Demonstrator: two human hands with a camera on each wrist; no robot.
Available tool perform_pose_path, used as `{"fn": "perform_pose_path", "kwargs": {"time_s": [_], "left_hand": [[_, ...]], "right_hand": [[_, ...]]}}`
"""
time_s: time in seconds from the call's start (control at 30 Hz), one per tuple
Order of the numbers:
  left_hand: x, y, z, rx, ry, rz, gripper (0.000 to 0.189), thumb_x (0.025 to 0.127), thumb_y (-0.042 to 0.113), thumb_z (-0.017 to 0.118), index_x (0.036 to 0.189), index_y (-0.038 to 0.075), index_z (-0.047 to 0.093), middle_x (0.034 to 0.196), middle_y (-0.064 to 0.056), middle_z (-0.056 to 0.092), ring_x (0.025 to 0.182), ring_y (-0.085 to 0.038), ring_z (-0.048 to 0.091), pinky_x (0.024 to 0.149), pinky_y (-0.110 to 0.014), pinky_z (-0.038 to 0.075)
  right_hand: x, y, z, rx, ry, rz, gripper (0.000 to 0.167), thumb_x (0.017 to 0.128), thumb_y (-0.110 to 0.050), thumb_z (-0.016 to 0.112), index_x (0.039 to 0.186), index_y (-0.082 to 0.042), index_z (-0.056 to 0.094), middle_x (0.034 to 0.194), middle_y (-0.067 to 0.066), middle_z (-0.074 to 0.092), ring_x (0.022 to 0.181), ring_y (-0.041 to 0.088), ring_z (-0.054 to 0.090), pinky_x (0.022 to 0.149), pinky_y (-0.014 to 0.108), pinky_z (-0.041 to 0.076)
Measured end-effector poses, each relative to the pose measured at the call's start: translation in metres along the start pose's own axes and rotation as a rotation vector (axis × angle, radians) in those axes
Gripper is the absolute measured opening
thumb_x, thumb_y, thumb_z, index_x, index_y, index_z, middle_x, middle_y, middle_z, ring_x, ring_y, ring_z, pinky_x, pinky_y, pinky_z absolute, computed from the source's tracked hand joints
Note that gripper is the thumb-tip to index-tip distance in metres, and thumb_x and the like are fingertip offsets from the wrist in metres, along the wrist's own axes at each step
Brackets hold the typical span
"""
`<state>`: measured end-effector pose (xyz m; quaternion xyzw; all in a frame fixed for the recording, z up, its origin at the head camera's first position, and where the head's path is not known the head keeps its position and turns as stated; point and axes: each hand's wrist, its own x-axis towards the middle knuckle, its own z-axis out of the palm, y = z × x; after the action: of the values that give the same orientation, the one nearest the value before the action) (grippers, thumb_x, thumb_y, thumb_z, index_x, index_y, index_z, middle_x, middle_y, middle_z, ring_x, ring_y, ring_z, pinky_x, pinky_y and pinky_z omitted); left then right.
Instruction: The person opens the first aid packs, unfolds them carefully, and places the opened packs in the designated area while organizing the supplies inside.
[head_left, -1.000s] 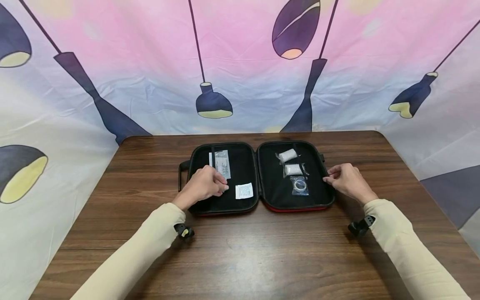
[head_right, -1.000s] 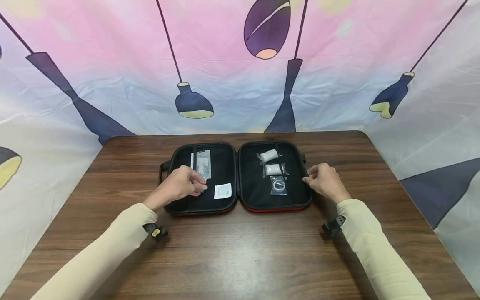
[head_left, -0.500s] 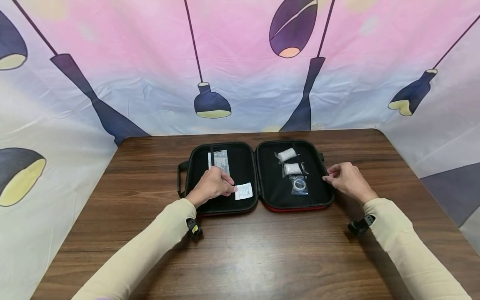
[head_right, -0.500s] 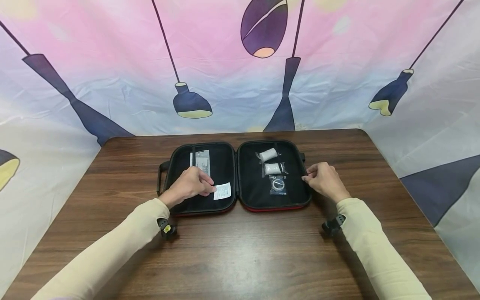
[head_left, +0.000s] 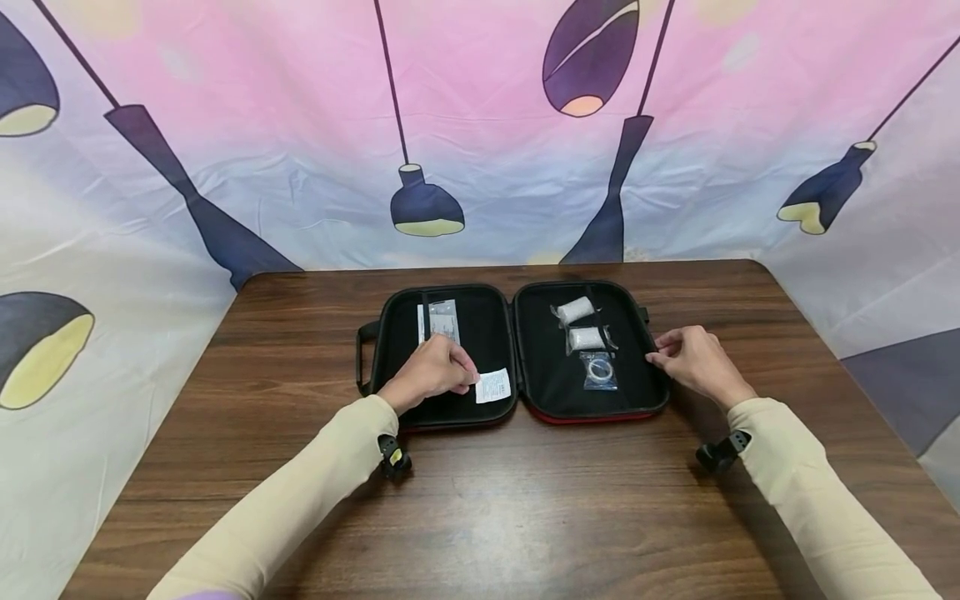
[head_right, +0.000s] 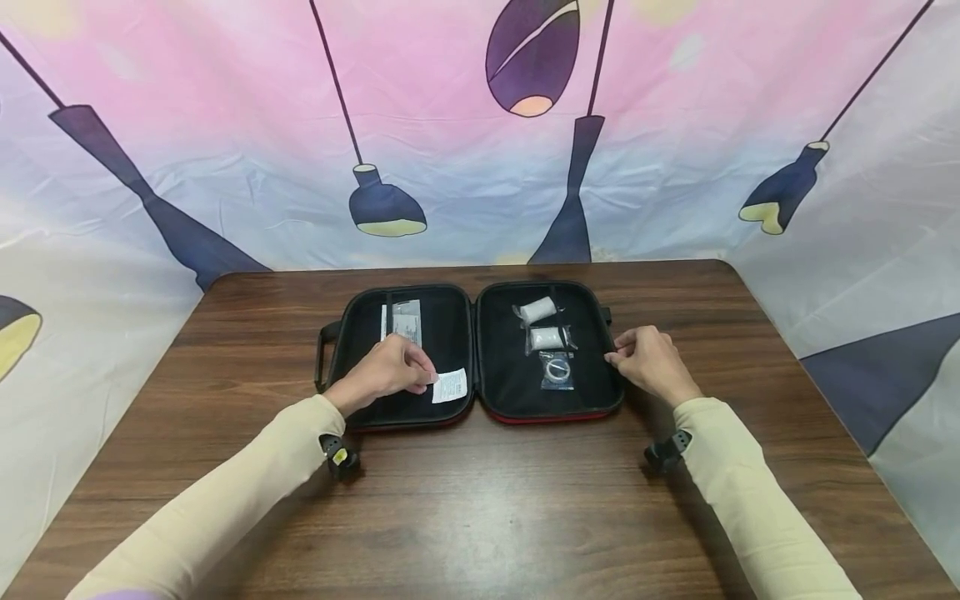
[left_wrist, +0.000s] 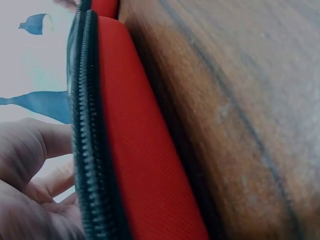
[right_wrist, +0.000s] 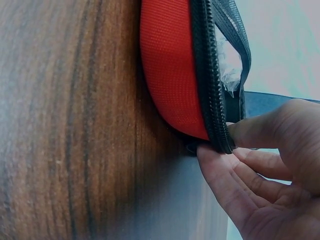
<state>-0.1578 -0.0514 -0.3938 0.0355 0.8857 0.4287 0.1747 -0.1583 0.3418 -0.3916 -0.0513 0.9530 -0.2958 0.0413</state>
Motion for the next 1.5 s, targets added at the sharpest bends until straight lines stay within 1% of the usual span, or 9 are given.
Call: {"fn": "perform_pose_path", "kwargs": {"time_s": [0.23, 0.4, 0.53, 0.67, 0.87, 1.03, 1.13, 1.37, 1.5], "left_hand": [[-0.003, 0.001, -0.005, -0.064, -0.036, 0.032, 0.007, 0.09, -0.001, 0.071, 0.087, 0.0, 0.076, 0.093, -0.01, 0.072, 0.075, -0.018, 0.073, 0.072, -0.031, 0.061], [-0.005, -0.001, -0.009, -0.141, -0.058, 0.035, 0.004, 0.09, -0.002, 0.07, 0.09, -0.002, 0.074, 0.09, -0.012, 0.073, 0.077, -0.02, 0.073, 0.073, -0.032, 0.062], [-0.007, -0.005, -0.016, -0.234, -0.04, 0.049, 0.008, 0.091, -0.004, 0.069, 0.097, -0.006, 0.073, 0.092, -0.016, 0.074, 0.082, -0.023, 0.074, 0.075, -0.034, 0.062], [-0.013, -0.009, -0.028, -0.274, 0.0, 0.064, 0.014, 0.092, -0.005, 0.068, 0.106, -0.006, 0.073, 0.106, -0.019, 0.072, 0.089, -0.025, 0.073, 0.079, -0.035, 0.062], [-0.025, -0.019, -0.047, -0.228, 0.085, 0.07, 0.016, 0.095, -0.001, 0.068, 0.11, -0.004, 0.075, 0.111, -0.021, 0.069, 0.087, -0.021, 0.072, 0.08, -0.034, 0.061], [-0.035, -0.033, -0.061, -0.225, 0.158, 0.045, 0.017, 0.095, -0.002, 0.068, 0.11, -0.008, 0.074, 0.109, -0.023, 0.069, 0.081, -0.014, 0.07, 0.076, -0.026, 0.06], [-0.041, -0.04, -0.069, -0.204, 0.178, 0.025, 0.017, 0.096, -0.002, 0.066, 0.11, -0.009, 0.073, 0.109, -0.024, 0.069, 0.08, -0.011, 0.069, 0.074, -0.023, 0.06], [-0.056, -0.047, -0.084, -0.055, 0.204, -0.032, 0.016, 0.098, 0.003, 0.066, 0.11, -0.003, 0.075, 0.109, -0.02, 0.071, 0.08, -0.012, 0.07, 0.078, -0.032, 0.061], [-0.06, -0.046, -0.085, 0.039, 0.2, -0.043, 0.016, 0.098, 0.003, 0.065, 0.108, -0.003, 0.076, 0.103, -0.017, 0.072, 0.08, -0.013, 0.07, 0.074, -0.03, 0.061]], "right_hand": [[0.0, -0.001, 0.0, -0.004, -0.004, 0.002, 0.033, 0.094, -0.016, 0.071, 0.113, 0.012, 0.069, 0.097, 0.021, 0.073, 0.09, 0.034, 0.07, 0.079, 0.05, 0.057], [0.001, -0.001, 0.001, -0.011, -0.003, 0.001, 0.033, 0.094, -0.016, 0.072, 0.112, 0.012, 0.069, 0.097, 0.021, 0.073, 0.09, 0.034, 0.07, 0.078, 0.05, 0.057], [0.001, 0.0, 0.001, -0.013, -0.007, 0.0, 0.033, 0.094, -0.016, 0.071, 0.113, 0.012, 0.069, 0.098, 0.021, 0.073, 0.09, 0.034, 0.069, 0.078, 0.049, 0.057], [0.001, 0.001, 0.001, -0.013, -0.011, -0.002, 0.034, 0.095, -0.016, 0.07, 0.114, 0.012, 0.069, 0.099, 0.022, 0.072, 0.091, 0.035, 0.069, 0.079, 0.05, 0.057], [0.0, 0.0, 0.001, -0.013, -0.011, -0.002, 0.034, 0.095, -0.016, 0.07, 0.113, 0.013, 0.068, 0.099, 0.022, 0.072, 0.092, 0.035, 0.069, 0.08, 0.05, 0.057], [-0.001, -0.001, 0.001, -0.01, -0.011, -0.001, 0.034, 0.095, -0.015, 0.07, 0.113, 0.013, 0.068, 0.098, 0.022, 0.072, 0.091, 0.035, 0.069, 0.079, 0.05, 0.057], [-0.001, -0.001, 0.001, -0.01, -0.014, 0.004, 0.034, 0.095, -0.015, 0.07, 0.114, 0.013, 0.068, 0.099, 0.022, 0.072, 0.092, 0.035, 0.069, 0.079, 0.05, 0.057], [-0.001, -0.001, 0.001, -0.01, -0.011, 0.004, 0.034, 0.095, -0.015, 0.07, 0.114, 0.013, 0.068, 0.098, 0.022, 0.072, 0.092, 0.035, 0.069, 0.078, 0.049, 0.057], [-0.001, -0.001, 0.001, -0.006, -0.015, 0.005, 0.034, 0.095, -0.015, 0.07, 0.114, 0.013, 0.068, 0.098, 0.022, 0.072, 0.092, 0.035, 0.069, 0.077, 0.048, 0.058]]}}
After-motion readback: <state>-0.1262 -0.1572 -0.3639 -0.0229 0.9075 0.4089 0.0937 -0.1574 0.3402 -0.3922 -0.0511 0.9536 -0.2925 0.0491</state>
